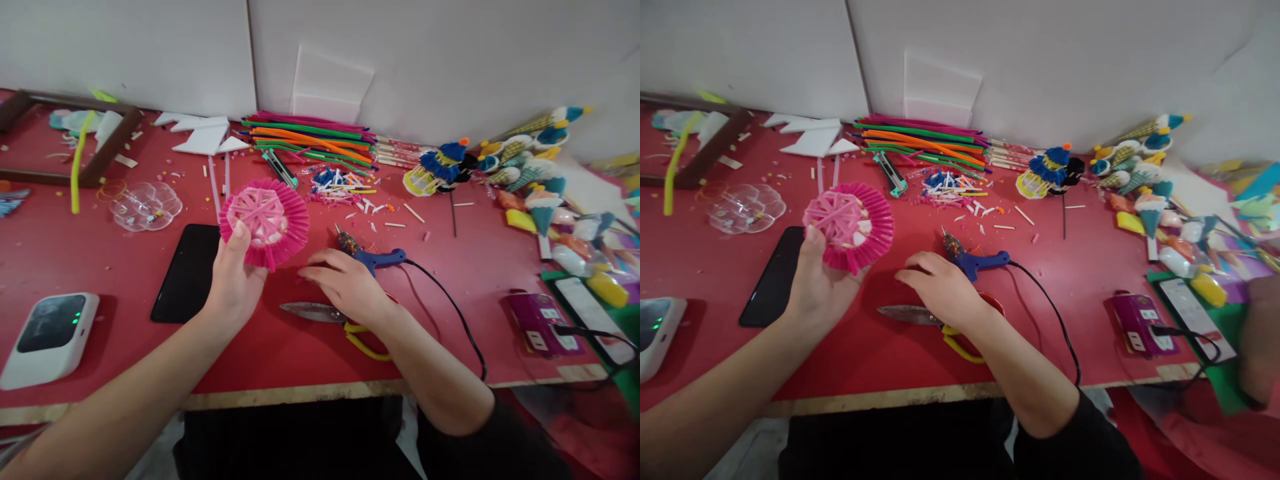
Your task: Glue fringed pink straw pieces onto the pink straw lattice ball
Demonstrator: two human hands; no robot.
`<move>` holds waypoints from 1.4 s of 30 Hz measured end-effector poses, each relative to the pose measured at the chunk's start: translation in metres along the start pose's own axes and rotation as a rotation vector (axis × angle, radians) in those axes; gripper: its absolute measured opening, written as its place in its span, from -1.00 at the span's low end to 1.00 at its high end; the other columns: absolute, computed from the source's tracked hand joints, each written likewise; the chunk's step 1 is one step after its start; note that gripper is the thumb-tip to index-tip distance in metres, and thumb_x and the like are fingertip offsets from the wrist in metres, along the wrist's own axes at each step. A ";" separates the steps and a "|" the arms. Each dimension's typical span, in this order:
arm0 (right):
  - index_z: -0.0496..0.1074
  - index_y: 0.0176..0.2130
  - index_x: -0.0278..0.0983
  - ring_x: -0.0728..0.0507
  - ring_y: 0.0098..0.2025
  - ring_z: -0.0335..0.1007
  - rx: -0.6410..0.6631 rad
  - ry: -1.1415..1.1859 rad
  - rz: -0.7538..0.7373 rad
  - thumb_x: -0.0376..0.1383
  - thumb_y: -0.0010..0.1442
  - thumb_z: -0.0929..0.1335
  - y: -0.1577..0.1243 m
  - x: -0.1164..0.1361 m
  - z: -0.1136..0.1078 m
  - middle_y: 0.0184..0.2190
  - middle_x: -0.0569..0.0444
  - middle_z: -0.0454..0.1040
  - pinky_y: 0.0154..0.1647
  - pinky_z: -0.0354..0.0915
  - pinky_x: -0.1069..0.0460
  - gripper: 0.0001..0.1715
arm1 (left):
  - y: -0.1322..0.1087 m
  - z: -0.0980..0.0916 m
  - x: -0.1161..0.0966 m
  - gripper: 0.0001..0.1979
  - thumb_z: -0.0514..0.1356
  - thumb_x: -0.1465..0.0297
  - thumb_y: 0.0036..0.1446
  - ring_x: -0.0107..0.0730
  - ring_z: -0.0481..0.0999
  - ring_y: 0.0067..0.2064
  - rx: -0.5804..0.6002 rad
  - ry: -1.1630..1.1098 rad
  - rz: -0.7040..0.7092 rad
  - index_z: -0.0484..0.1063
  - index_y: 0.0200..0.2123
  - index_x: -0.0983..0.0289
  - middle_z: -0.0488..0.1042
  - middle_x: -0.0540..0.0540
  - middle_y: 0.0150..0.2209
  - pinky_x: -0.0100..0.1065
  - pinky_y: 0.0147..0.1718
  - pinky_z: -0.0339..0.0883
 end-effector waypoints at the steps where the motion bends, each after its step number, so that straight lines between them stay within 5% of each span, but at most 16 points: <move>1: 0.58 -0.11 -0.22 -0.08 -0.13 0.57 -0.025 0.024 -0.014 -0.42 0.43 0.20 -0.001 0.002 -0.003 -0.17 0.00 0.63 -0.08 0.49 0.02 -0.62 | 0.000 0.000 0.000 -0.55 0.53 0.09 -0.14 -0.16 0.51 0.17 0.008 0.016 0.000 0.55 -0.21 0.13 0.62 0.02 -0.09 -0.22 0.10 0.46; 5: 0.56 -0.06 -0.23 -0.07 -0.13 0.60 -0.223 0.081 -0.095 -0.50 0.38 0.25 -0.004 0.018 -0.023 -0.18 0.03 0.64 -0.05 0.51 0.05 -0.65 | -0.002 -0.003 0.002 -0.62 0.49 0.11 -0.07 -0.08 0.52 0.16 -0.013 0.093 -0.038 0.50 -0.24 0.11 0.62 0.03 -0.15 -0.16 0.09 0.46; 11: 0.59 -0.11 -0.17 -0.12 -0.17 0.60 -0.473 0.011 0.060 -0.52 0.26 0.40 -0.011 0.027 -0.046 -0.24 0.03 0.62 -0.13 0.54 -0.02 -0.69 | -0.012 -0.001 0.008 -0.49 0.52 0.16 -0.11 -0.10 0.60 0.05 0.036 0.115 -0.122 0.49 -0.09 0.15 0.62 0.06 -0.08 -0.11 0.05 0.47; 20: 0.57 -0.18 -0.17 -0.05 -0.33 0.58 -0.479 0.189 0.221 -0.45 0.24 0.46 -0.013 0.021 -0.039 -0.33 0.13 0.63 -0.33 0.50 0.05 -0.81 | -0.019 0.001 0.014 -0.44 0.54 0.16 -0.11 -0.11 0.62 0.01 0.053 0.138 -0.208 0.46 -0.06 0.15 0.63 0.05 -0.09 -0.10 0.05 0.47; 28: 0.58 -0.20 -0.19 -0.03 -0.38 0.52 -0.460 0.192 0.215 -0.44 0.30 0.41 -0.009 0.019 -0.037 -0.36 0.11 0.61 -0.40 0.42 0.05 -0.84 | -0.020 0.003 0.013 -0.36 0.53 0.19 -0.08 -0.07 0.64 -0.02 0.076 0.156 -0.159 0.44 0.06 0.17 0.65 0.10 -0.11 -0.03 0.06 0.46; 42: 0.60 -0.21 -0.21 -0.01 -0.42 0.49 -0.458 0.237 0.189 -0.45 0.27 0.42 -0.009 0.019 -0.032 -0.39 0.11 0.59 -0.40 0.44 0.08 -0.83 | -0.019 0.003 0.013 -0.37 0.58 0.21 -0.20 -0.17 0.64 -0.06 0.036 0.170 -0.178 0.46 -0.05 0.15 0.64 0.01 -0.13 -0.15 -0.04 0.49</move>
Point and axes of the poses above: each hand's wrist, its own y-axis towards the middle knuckle, its own z-axis out of the palm, x = y × z, the point moved 4 cm from there along y, towards the middle knuckle
